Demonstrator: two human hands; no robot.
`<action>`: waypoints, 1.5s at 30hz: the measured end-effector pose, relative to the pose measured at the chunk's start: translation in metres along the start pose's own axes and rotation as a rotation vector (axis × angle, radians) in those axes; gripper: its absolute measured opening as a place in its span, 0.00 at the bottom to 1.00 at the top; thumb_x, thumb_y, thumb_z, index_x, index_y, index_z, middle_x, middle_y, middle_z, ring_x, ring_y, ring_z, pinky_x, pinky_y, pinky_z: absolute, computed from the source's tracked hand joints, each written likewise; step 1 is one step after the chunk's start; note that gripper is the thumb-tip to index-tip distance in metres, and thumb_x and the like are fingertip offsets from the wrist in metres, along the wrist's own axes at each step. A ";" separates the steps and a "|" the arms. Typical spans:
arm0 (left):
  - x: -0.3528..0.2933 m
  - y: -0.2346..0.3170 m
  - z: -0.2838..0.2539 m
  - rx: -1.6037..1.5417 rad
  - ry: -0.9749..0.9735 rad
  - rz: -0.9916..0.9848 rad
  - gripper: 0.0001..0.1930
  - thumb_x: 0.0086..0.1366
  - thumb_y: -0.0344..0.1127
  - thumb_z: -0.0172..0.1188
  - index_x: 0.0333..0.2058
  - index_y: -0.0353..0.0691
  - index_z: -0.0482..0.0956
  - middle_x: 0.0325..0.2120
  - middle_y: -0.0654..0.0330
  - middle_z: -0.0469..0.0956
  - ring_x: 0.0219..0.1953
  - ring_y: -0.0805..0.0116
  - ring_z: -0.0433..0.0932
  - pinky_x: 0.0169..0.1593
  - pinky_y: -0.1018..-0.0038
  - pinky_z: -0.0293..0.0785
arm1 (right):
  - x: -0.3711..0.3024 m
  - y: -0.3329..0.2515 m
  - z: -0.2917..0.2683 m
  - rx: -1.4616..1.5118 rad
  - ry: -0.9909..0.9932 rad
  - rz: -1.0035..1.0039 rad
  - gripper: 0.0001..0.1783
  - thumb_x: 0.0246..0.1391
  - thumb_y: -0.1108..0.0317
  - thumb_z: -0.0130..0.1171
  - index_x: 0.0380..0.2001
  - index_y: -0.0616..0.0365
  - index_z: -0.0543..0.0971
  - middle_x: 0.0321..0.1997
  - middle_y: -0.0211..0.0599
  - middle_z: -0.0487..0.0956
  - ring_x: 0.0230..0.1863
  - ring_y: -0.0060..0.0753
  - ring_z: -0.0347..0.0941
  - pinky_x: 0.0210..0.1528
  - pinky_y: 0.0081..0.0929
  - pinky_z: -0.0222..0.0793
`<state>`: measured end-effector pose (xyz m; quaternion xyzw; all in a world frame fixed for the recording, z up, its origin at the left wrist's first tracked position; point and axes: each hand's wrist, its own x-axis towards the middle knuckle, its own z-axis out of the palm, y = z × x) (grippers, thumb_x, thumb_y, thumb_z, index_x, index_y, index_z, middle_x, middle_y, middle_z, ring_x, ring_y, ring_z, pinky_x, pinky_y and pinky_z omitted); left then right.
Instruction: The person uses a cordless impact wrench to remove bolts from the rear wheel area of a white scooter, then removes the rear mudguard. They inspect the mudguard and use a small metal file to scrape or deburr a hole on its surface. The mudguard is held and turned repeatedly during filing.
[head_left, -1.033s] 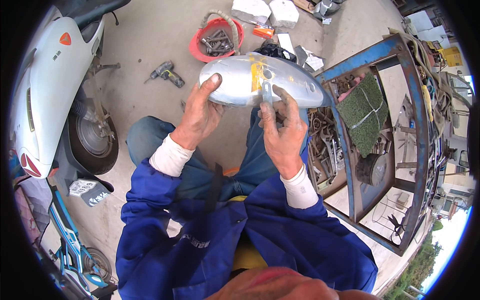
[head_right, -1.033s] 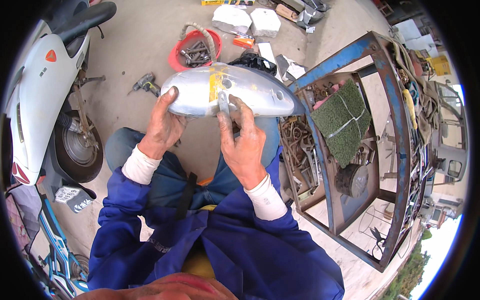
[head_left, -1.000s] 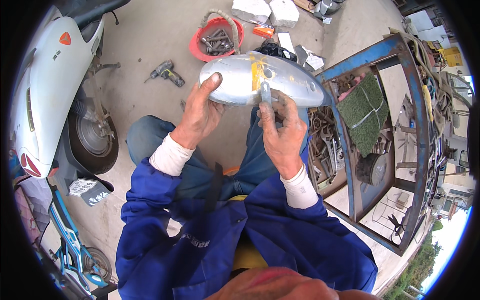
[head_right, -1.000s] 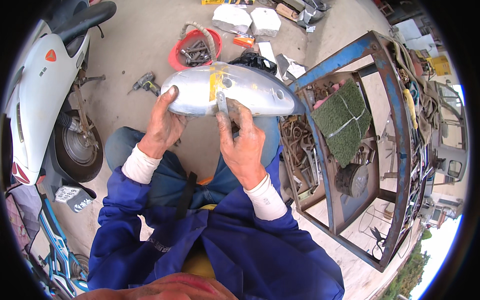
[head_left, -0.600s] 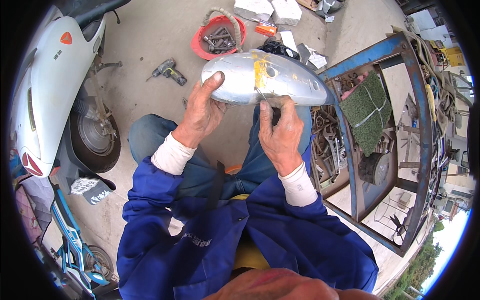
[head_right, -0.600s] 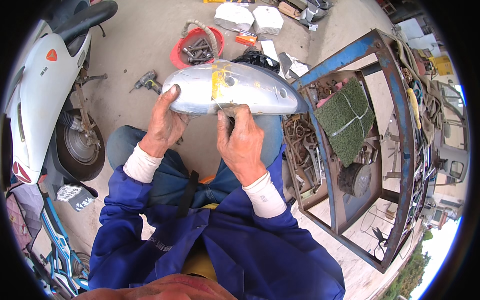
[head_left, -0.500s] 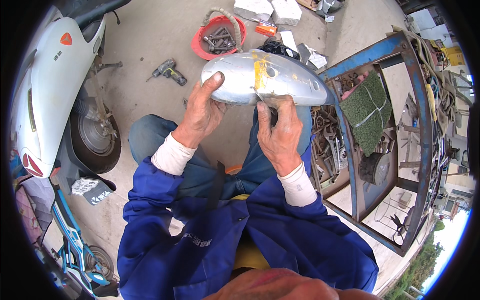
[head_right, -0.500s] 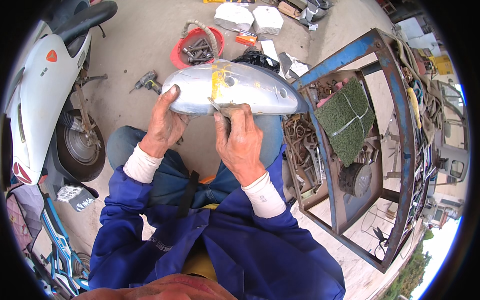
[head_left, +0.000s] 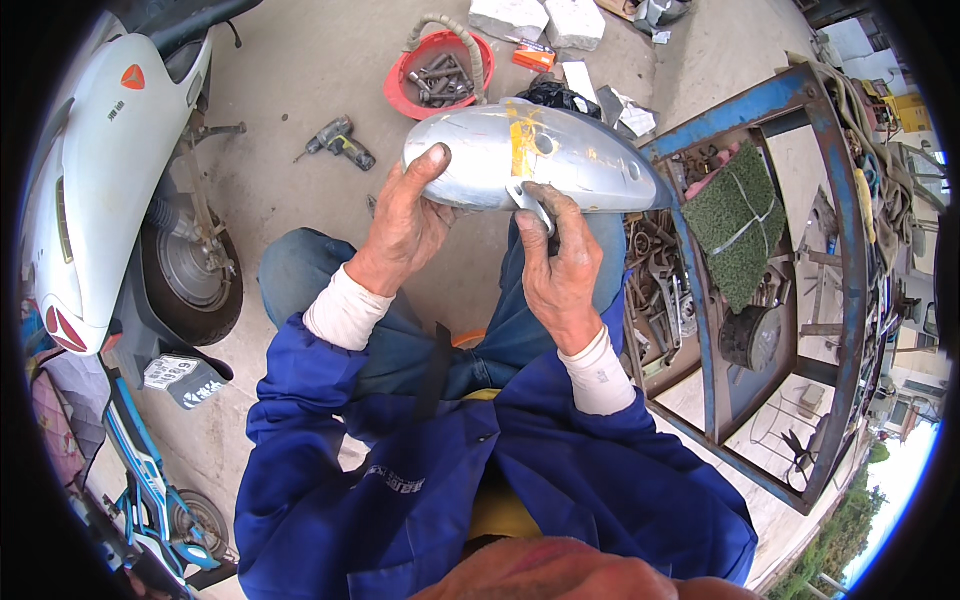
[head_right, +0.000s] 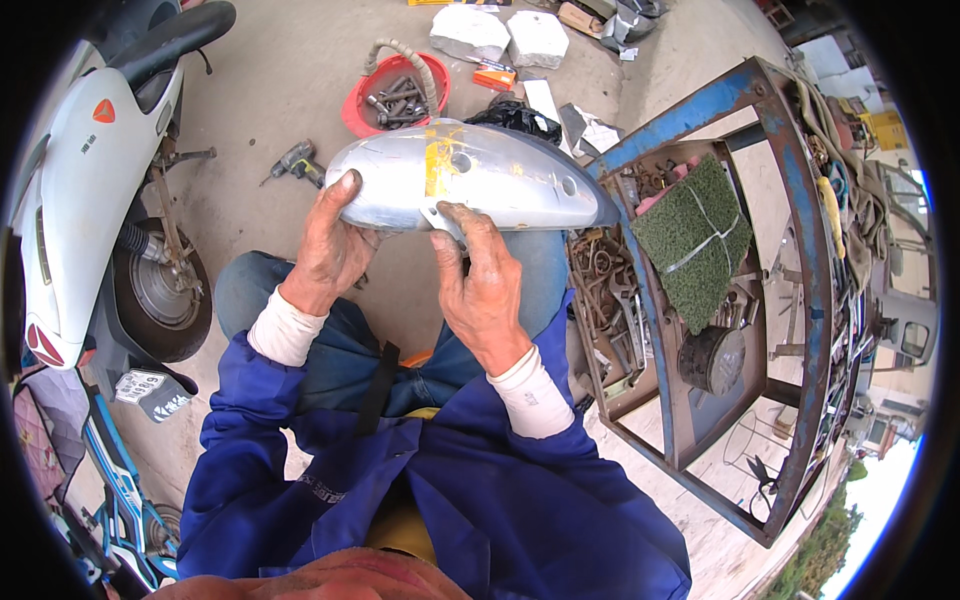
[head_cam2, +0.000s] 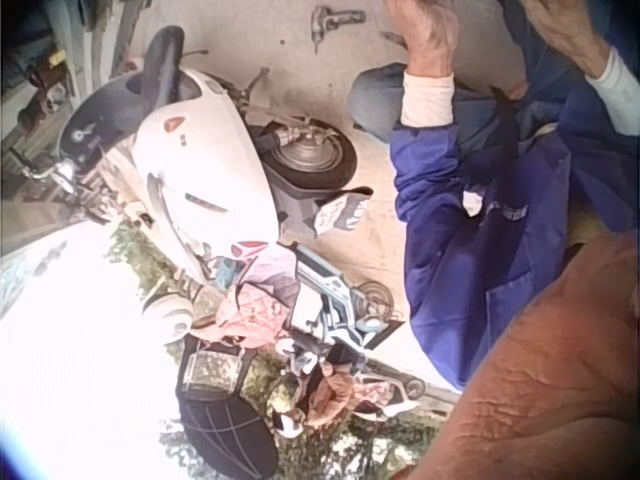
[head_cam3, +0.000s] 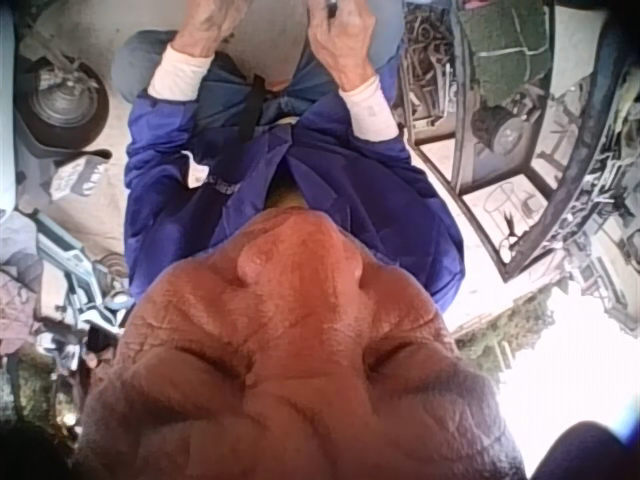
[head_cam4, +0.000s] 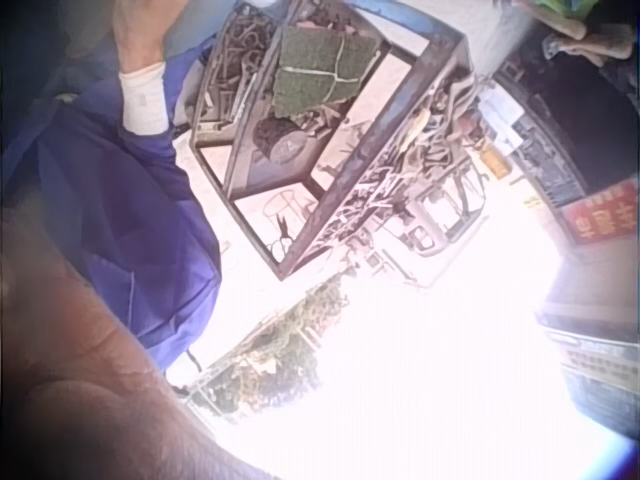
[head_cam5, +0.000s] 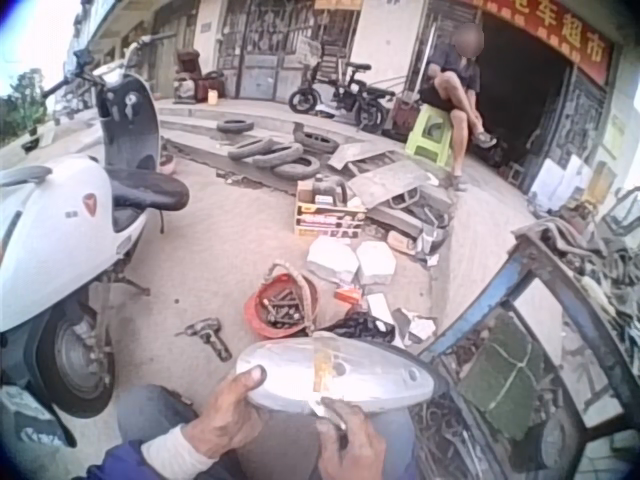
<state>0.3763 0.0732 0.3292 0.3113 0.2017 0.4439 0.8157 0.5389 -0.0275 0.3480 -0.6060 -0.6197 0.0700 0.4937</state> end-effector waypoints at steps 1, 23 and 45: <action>0.000 0.001 0.001 0.000 0.000 -0.002 0.34 0.72 0.52 0.61 0.66 0.34 0.66 0.60 0.51 0.76 0.61 0.57 0.78 0.65 0.56 0.76 | 0.000 0.000 -0.001 -0.003 -0.007 0.004 0.14 0.63 0.74 0.64 0.51 0.60 0.78 0.49 0.53 0.83 0.47 0.55 0.83 0.46 0.40 0.79; -0.008 -0.004 0.007 -0.043 -0.003 0.022 0.38 0.68 0.49 0.65 0.69 0.37 0.61 0.63 0.51 0.73 0.65 0.56 0.74 0.69 0.55 0.72 | -0.001 -0.008 0.000 0.034 -0.021 0.100 0.11 0.64 0.74 0.63 0.47 0.64 0.76 0.44 0.52 0.84 0.42 0.57 0.84 0.42 0.41 0.80; -0.013 -0.005 0.005 -0.046 -0.024 0.016 0.39 0.65 0.44 0.67 0.69 0.35 0.61 0.64 0.50 0.71 0.66 0.54 0.73 0.68 0.53 0.71 | 0.000 -0.013 -0.004 -0.044 -0.027 0.007 0.12 0.61 0.77 0.64 0.45 0.63 0.75 0.41 0.51 0.84 0.39 0.56 0.84 0.37 0.41 0.80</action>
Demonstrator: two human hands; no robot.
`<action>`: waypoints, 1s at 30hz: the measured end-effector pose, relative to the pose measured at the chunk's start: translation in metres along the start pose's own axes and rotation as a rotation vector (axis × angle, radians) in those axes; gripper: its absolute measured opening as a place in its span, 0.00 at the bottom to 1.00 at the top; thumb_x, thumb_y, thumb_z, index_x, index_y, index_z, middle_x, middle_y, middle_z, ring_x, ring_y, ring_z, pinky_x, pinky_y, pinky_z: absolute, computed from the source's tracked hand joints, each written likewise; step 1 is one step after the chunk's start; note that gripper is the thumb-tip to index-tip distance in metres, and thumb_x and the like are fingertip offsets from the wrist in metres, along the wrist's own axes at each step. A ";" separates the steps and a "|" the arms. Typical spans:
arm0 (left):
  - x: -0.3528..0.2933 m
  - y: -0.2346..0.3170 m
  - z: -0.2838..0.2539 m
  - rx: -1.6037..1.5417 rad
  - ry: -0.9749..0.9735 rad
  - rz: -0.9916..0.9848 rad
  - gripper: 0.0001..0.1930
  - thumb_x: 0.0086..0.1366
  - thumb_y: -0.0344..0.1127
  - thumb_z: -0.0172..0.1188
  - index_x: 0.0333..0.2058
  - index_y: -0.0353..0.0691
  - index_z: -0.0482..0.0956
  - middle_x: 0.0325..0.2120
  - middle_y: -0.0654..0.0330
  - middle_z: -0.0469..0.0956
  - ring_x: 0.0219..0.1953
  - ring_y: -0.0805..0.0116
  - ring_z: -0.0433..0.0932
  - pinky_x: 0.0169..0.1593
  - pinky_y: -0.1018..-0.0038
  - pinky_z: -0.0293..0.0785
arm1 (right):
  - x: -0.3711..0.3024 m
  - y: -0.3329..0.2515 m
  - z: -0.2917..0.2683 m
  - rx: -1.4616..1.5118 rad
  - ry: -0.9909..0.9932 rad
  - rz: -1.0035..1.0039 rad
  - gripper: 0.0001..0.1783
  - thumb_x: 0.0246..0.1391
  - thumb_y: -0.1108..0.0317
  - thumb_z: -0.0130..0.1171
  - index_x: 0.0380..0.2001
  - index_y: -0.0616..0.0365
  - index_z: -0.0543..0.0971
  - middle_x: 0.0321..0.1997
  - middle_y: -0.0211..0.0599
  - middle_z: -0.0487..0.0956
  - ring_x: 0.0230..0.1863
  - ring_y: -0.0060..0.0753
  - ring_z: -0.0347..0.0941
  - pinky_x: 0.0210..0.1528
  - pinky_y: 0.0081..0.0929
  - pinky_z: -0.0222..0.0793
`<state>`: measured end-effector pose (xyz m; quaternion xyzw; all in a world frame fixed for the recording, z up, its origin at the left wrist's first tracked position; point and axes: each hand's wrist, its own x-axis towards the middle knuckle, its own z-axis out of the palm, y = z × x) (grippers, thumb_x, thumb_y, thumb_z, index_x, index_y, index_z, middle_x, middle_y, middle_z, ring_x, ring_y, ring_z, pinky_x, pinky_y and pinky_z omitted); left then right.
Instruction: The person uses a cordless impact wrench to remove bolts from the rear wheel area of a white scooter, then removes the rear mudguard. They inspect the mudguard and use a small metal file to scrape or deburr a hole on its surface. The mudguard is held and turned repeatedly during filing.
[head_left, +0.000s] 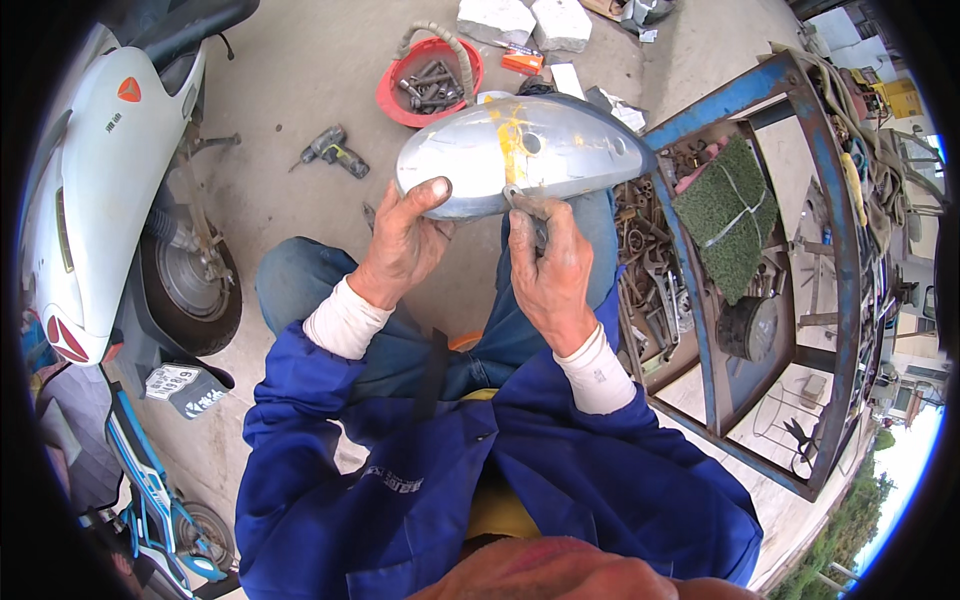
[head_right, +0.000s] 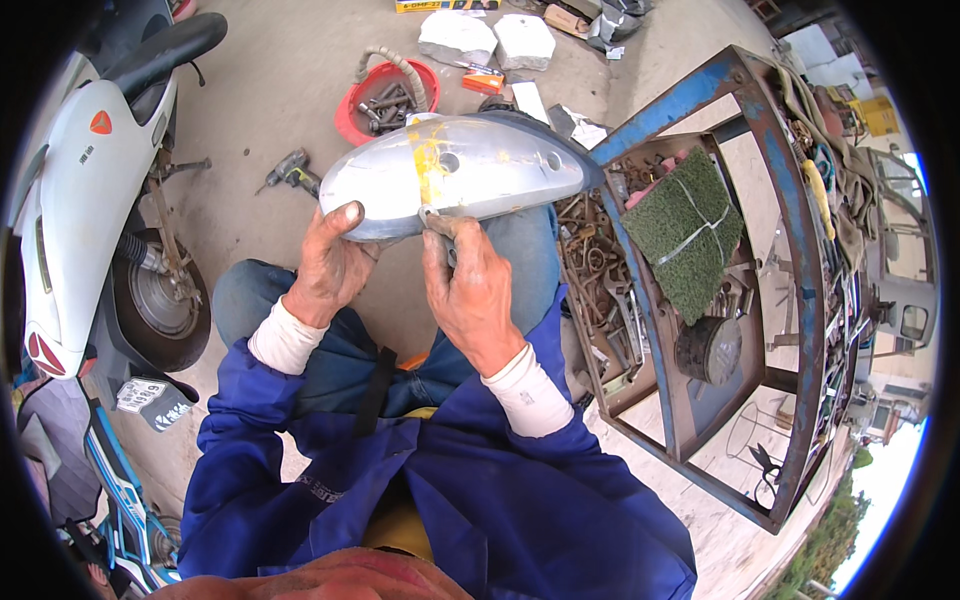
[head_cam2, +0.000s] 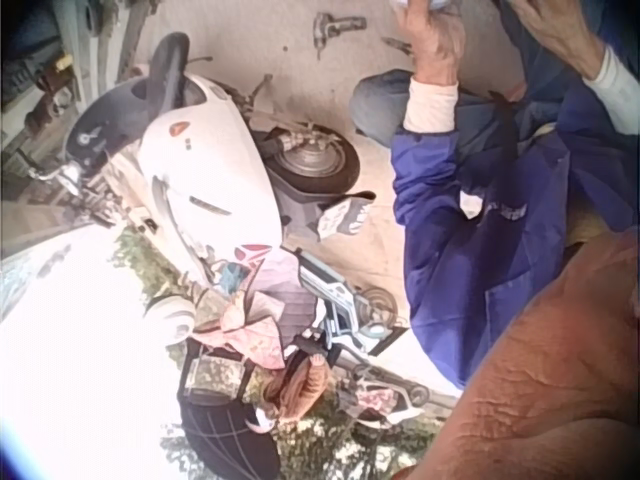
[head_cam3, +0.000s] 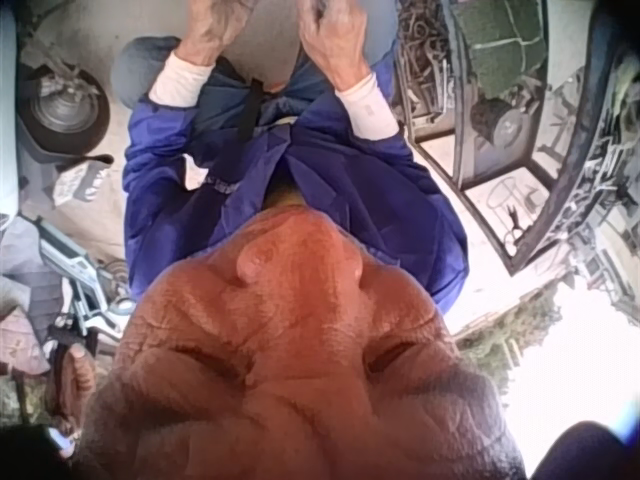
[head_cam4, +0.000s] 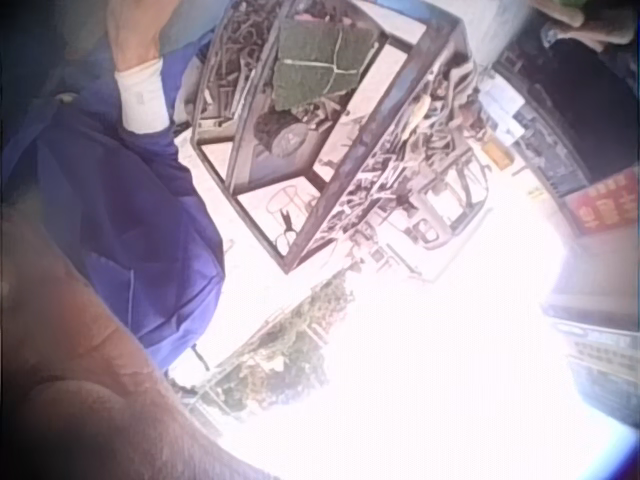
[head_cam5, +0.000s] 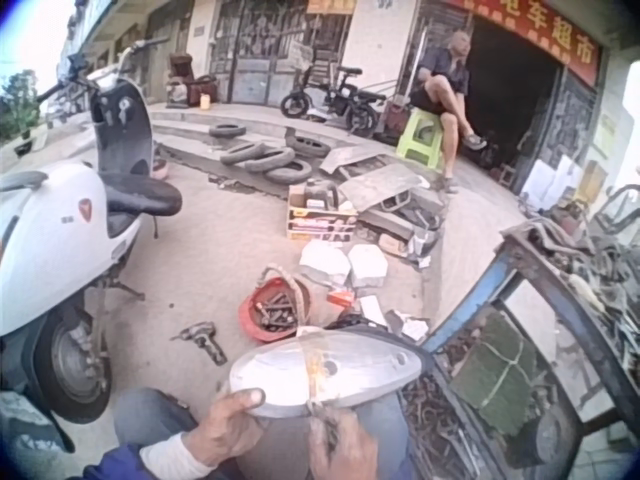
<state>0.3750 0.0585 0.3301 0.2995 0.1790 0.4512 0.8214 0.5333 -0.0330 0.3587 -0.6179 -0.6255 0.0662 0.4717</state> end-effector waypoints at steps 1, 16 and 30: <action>0.000 0.000 0.001 -0.001 -0.002 0.001 0.39 0.65 0.44 0.67 0.69 0.35 0.61 0.64 0.50 0.71 0.66 0.54 0.73 0.68 0.53 0.71 | -0.001 -0.001 0.000 -0.003 -0.002 0.013 0.12 0.61 0.77 0.64 0.45 0.63 0.74 0.41 0.52 0.84 0.39 0.56 0.84 0.37 0.41 0.80; 0.000 0.000 0.004 0.029 0.015 0.004 0.39 0.64 0.45 0.67 0.69 0.36 0.61 0.62 0.51 0.72 0.64 0.54 0.75 0.66 0.54 0.74 | 0.001 -0.004 -0.001 -0.026 0.015 0.009 0.12 0.61 0.77 0.65 0.46 0.62 0.75 0.40 0.52 0.84 0.37 0.55 0.84 0.36 0.41 0.80; 0.000 0.000 0.003 0.031 0.005 -0.002 0.39 0.65 0.45 0.67 0.69 0.36 0.61 0.62 0.50 0.72 0.63 0.54 0.75 0.66 0.55 0.74 | 0.002 -0.008 0.003 -0.006 0.022 0.017 0.12 0.61 0.77 0.65 0.46 0.63 0.75 0.40 0.53 0.85 0.38 0.57 0.84 0.36 0.41 0.80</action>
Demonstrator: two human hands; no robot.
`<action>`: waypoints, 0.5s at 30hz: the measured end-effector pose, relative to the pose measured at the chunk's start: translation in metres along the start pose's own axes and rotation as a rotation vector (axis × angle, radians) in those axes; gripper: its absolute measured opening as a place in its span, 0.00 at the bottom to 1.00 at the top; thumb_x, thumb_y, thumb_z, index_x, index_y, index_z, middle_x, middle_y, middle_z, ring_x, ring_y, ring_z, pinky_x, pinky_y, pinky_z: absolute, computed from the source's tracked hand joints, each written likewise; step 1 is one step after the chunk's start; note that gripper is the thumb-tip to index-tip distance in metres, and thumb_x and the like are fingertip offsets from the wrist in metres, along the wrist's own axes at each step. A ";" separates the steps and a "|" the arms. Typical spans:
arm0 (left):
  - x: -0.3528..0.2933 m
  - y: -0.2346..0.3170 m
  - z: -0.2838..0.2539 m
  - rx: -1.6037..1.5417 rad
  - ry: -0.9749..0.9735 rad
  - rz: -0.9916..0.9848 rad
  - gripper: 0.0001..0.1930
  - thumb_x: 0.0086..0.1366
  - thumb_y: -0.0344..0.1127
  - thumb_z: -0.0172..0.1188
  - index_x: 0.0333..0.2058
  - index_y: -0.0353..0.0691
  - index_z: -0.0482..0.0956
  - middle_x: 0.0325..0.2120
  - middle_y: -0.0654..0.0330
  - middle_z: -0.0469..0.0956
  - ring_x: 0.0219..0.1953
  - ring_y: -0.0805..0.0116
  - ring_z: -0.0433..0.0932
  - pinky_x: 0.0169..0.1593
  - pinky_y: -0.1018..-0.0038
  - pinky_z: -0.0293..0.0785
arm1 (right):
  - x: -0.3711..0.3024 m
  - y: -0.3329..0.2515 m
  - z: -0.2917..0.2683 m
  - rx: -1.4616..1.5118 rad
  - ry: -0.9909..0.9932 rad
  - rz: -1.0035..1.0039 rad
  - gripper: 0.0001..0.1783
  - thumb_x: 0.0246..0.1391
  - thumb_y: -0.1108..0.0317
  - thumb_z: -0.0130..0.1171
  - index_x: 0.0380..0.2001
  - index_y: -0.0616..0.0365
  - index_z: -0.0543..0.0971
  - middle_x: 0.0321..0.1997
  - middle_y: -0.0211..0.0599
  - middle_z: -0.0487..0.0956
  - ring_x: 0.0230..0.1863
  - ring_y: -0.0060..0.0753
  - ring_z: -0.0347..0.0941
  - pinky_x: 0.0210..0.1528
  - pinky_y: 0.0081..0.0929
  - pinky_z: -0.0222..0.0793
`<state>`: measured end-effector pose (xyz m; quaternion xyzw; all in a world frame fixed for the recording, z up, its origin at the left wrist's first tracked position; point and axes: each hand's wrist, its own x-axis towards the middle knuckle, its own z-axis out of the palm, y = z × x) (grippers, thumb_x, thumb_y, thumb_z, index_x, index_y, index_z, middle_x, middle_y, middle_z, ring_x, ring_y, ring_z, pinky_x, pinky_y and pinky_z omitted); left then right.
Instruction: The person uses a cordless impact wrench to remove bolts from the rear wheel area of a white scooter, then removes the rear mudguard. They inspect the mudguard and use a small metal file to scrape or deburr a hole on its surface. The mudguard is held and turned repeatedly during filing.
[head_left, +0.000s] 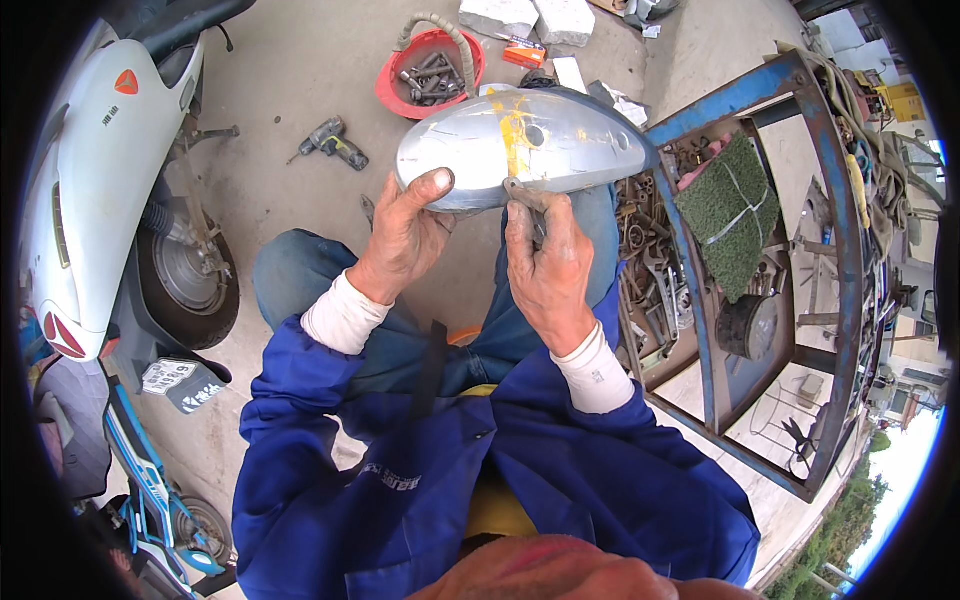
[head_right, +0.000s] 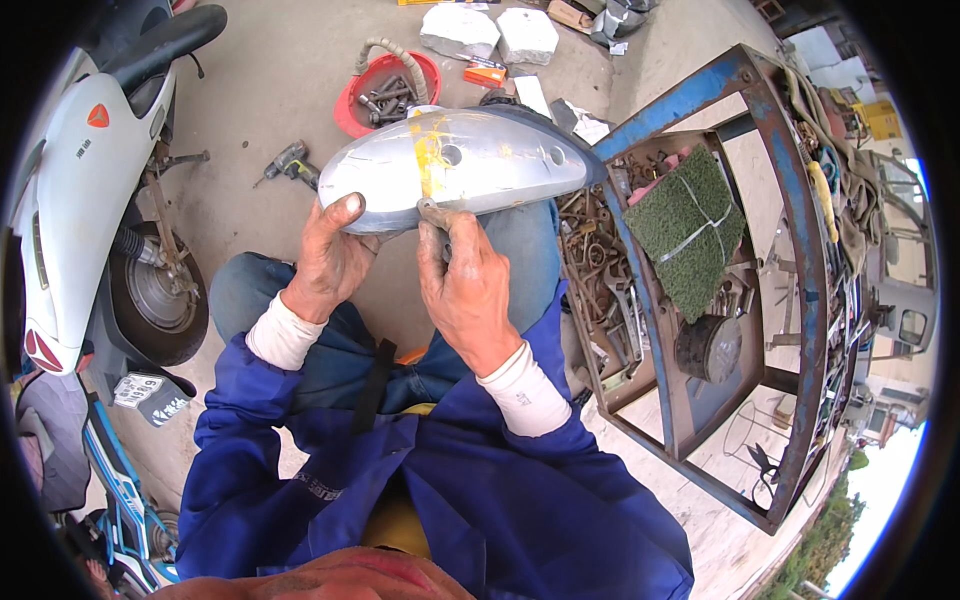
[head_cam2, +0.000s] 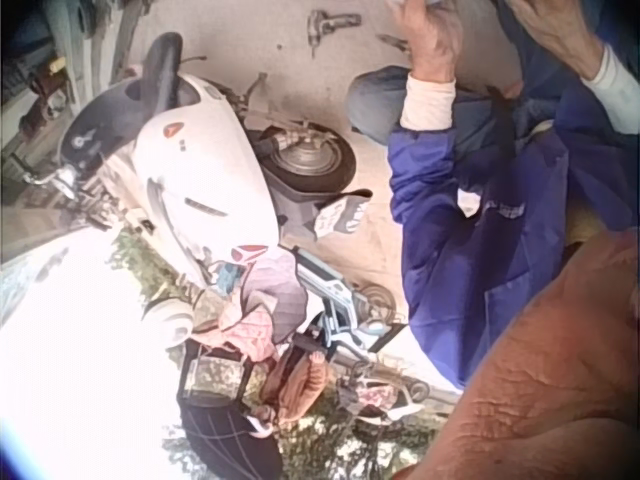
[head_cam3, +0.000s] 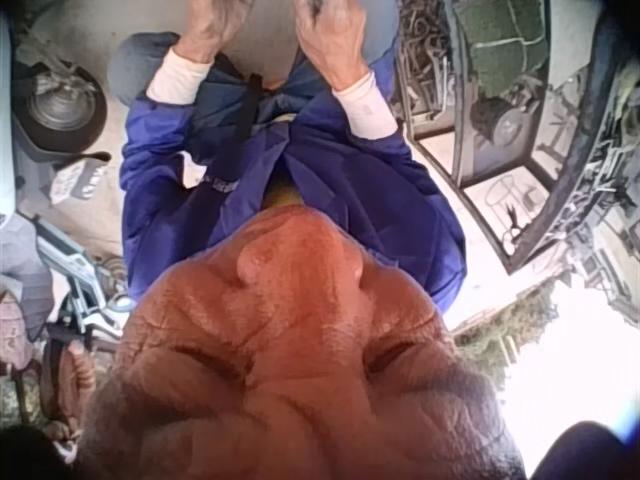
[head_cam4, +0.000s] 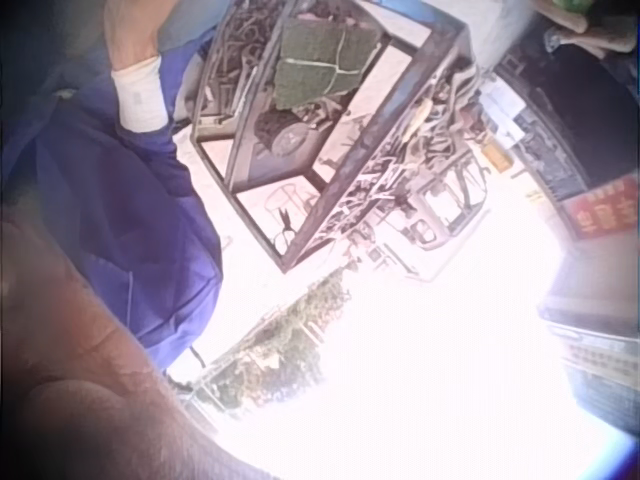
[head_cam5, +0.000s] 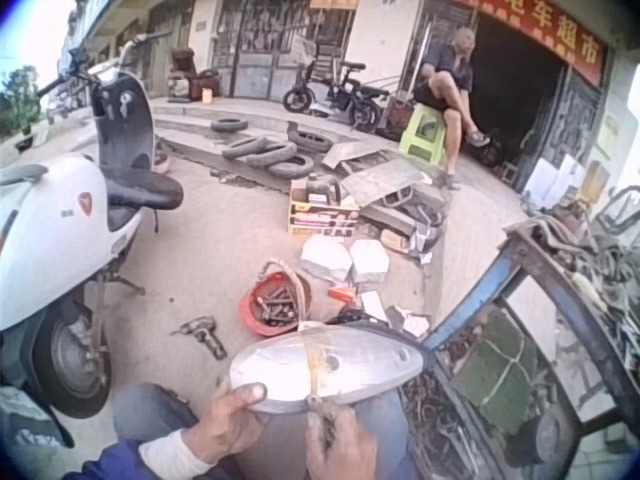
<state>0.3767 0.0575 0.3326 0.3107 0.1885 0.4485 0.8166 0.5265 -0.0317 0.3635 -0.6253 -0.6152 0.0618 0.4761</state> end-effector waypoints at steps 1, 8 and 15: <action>0.000 0.000 0.000 0.002 -0.003 0.000 0.39 0.65 0.45 0.67 0.69 0.36 0.61 0.62 0.50 0.72 0.63 0.54 0.75 0.66 0.55 0.74 | -0.001 0.000 0.000 0.001 0.001 0.000 0.12 0.61 0.77 0.65 0.46 0.63 0.75 0.40 0.53 0.85 0.38 0.56 0.84 0.36 0.41 0.80; -0.002 -0.001 0.001 -0.069 -0.017 0.031 0.32 0.68 0.38 0.65 0.66 0.32 0.65 0.60 0.51 0.75 0.62 0.57 0.76 0.65 0.58 0.74 | 0.000 -0.004 -0.004 -0.001 0.001 0.038 0.12 0.62 0.77 0.64 0.46 0.63 0.75 0.39 0.54 0.85 0.36 0.56 0.84 0.35 0.41 0.79; -0.002 -0.001 -0.001 0.015 -0.002 -0.007 0.40 0.65 0.44 0.67 0.69 0.36 0.59 0.63 0.50 0.71 0.64 0.53 0.75 0.67 0.53 0.74 | 0.002 -0.004 -0.005 -0.009 -0.033 0.081 0.12 0.62 0.76 0.64 0.47 0.63 0.75 0.38 0.54 0.85 0.36 0.55 0.84 0.33 0.40 0.79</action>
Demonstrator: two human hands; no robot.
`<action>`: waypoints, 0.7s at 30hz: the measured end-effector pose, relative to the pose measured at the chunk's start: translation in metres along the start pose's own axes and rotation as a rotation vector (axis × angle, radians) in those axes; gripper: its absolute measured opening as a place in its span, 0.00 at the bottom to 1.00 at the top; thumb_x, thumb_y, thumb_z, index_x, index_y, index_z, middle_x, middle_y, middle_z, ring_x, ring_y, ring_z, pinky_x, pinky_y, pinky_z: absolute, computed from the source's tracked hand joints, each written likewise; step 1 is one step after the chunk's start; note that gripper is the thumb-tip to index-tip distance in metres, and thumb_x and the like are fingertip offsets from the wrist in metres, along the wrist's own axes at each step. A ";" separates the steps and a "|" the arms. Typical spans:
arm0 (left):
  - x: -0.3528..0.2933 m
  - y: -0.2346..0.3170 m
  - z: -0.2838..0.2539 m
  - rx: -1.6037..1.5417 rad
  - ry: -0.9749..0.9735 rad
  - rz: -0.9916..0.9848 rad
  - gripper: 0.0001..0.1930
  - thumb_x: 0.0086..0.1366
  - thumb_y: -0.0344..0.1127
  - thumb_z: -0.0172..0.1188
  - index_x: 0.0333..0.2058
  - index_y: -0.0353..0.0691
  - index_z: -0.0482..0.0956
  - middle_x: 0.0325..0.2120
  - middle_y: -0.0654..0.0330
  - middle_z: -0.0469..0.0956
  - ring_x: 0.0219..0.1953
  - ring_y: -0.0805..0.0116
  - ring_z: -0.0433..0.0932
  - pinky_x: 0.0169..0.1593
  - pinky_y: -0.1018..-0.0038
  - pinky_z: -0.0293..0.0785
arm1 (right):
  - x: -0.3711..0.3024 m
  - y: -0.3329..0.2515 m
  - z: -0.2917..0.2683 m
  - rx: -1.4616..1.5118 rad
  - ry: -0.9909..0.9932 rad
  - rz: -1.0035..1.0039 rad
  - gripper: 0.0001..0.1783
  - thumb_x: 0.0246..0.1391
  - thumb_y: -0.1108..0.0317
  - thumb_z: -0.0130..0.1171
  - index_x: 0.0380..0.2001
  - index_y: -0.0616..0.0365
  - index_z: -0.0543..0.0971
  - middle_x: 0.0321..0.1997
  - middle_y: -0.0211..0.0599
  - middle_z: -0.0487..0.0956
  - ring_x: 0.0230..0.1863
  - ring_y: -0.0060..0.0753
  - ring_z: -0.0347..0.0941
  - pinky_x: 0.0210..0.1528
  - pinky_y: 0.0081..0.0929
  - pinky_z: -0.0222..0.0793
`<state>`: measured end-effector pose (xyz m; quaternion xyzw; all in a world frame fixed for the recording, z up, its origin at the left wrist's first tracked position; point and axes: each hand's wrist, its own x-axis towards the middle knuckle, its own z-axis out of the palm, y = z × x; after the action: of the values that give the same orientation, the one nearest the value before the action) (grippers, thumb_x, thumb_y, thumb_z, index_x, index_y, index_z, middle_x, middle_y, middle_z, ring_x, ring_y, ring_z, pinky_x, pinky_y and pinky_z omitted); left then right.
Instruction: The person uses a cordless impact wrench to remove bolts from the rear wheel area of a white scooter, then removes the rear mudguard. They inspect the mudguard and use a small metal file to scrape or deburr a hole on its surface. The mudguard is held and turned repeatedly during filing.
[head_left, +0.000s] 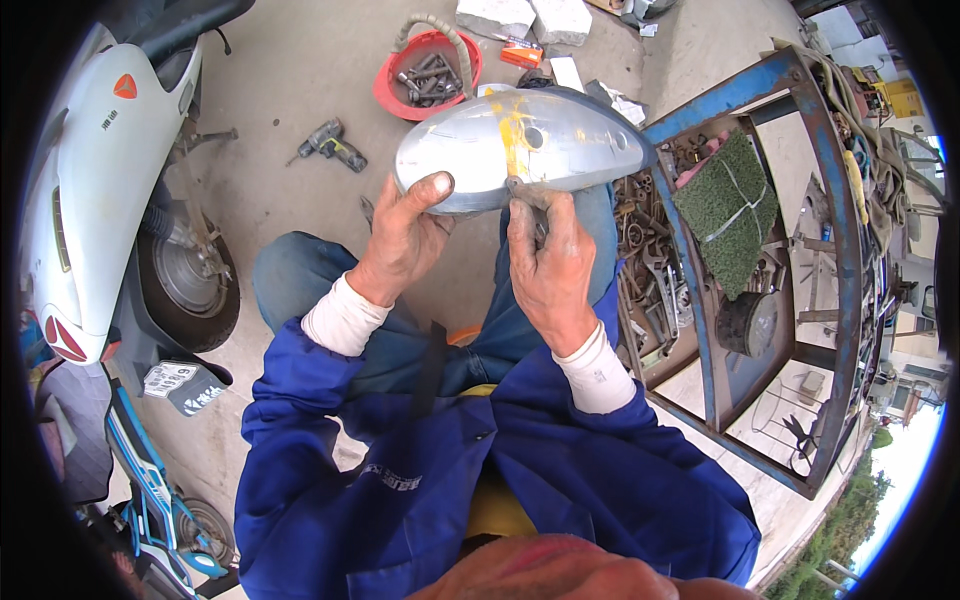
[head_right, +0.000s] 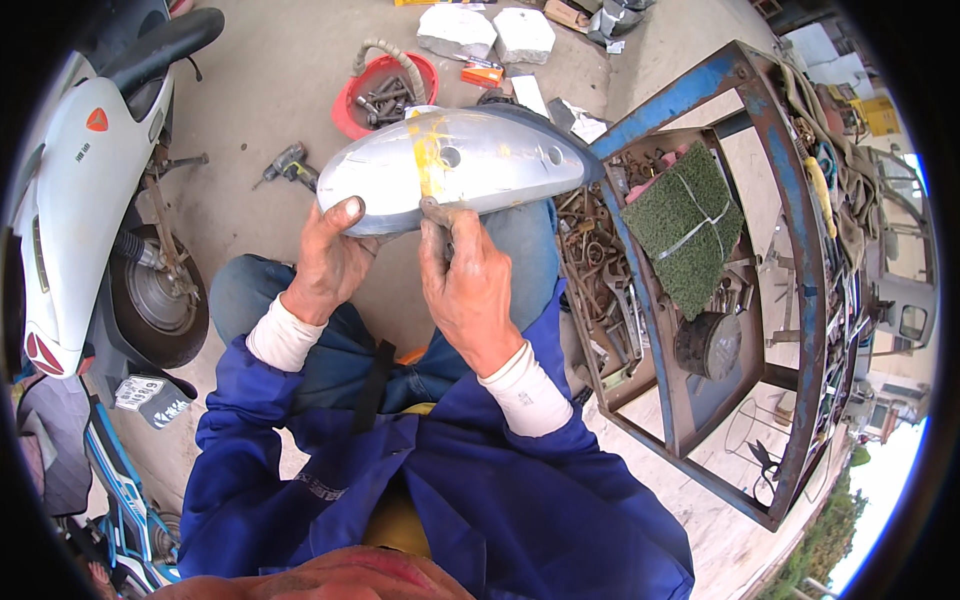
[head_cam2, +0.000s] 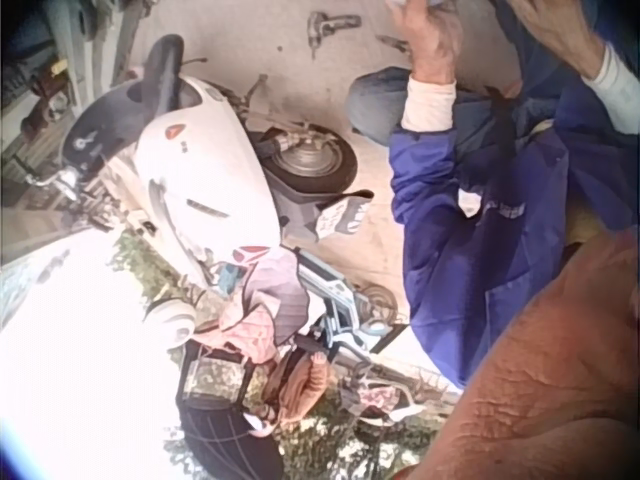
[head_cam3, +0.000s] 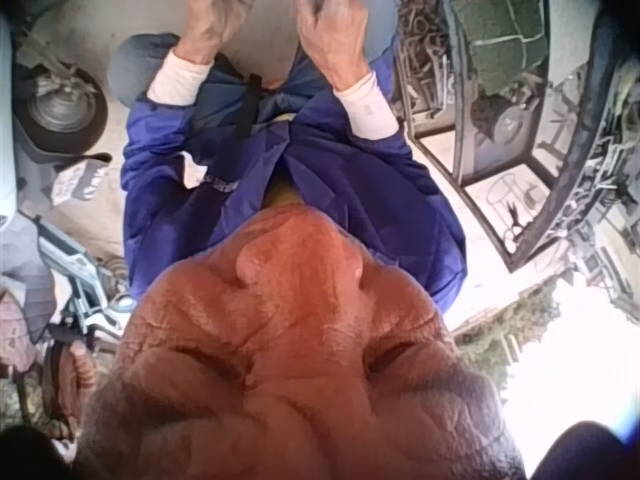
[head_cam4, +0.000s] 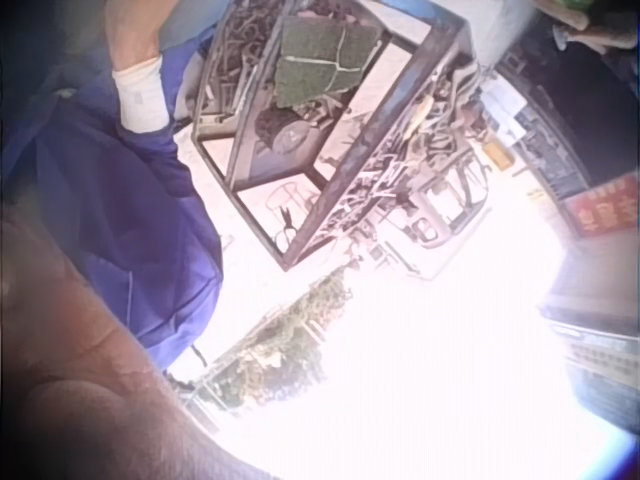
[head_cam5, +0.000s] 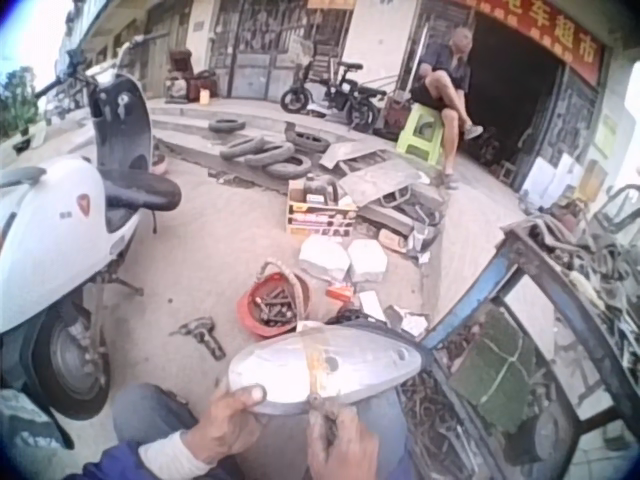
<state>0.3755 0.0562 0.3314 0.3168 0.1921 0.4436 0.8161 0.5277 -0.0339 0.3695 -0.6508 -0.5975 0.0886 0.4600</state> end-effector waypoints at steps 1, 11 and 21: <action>0.000 0.000 0.000 -0.002 -0.001 0.005 0.40 0.65 0.44 0.67 0.69 0.35 0.59 0.63 0.50 0.71 0.64 0.53 0.75 0.67 0.53 0.73 | -0.001 0.000 0.000 -0.005 0.014 -0.022 0.12 0.62 0.77 0.64 0.46 0.63 0.75 0.38 0.53 0.85 0.36 0.55 0.84 0.33 0.40 0.79; 0.002 0.000 0.001 -0.027 -0.005 0.021 0.37 0.66 0.42 0.67 0.68 0.34 0.62 0.62 0.50 0.72 0.64 0.55 0.75 0.66 0.55 0.73 | -0.001 0.000 0.000 0.006 0.020 -0.053 0.12 0.61 0.78 0.64 0.46 0.63 0.74 0.40 0.52 0.85 0.36 0.55 0.84 0.34 0.40 0.79; 0.002 0.000 0.002 -0.001 0.008 0.008 0.40 0.65 0.45 0.67 0.69 0.35 0.60 0.63 0.50 0.71 0.65 0.54 0.73 0.67 0.54 0.73 | 0.005 0.003 0.002 0.002 0.020 -0.053 0.12 0.61 0.78 0.64 0.46 0.63 0.74 0.41 0.55 0.85 0.37 0.57 0.85 0.34 0.41 0.80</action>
<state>0.3777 0.0567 0.3327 0.3153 0.1936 0.4484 0.8136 0.5294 -0.0283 0.3685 -0.6349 -0.6098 0.0704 0.4690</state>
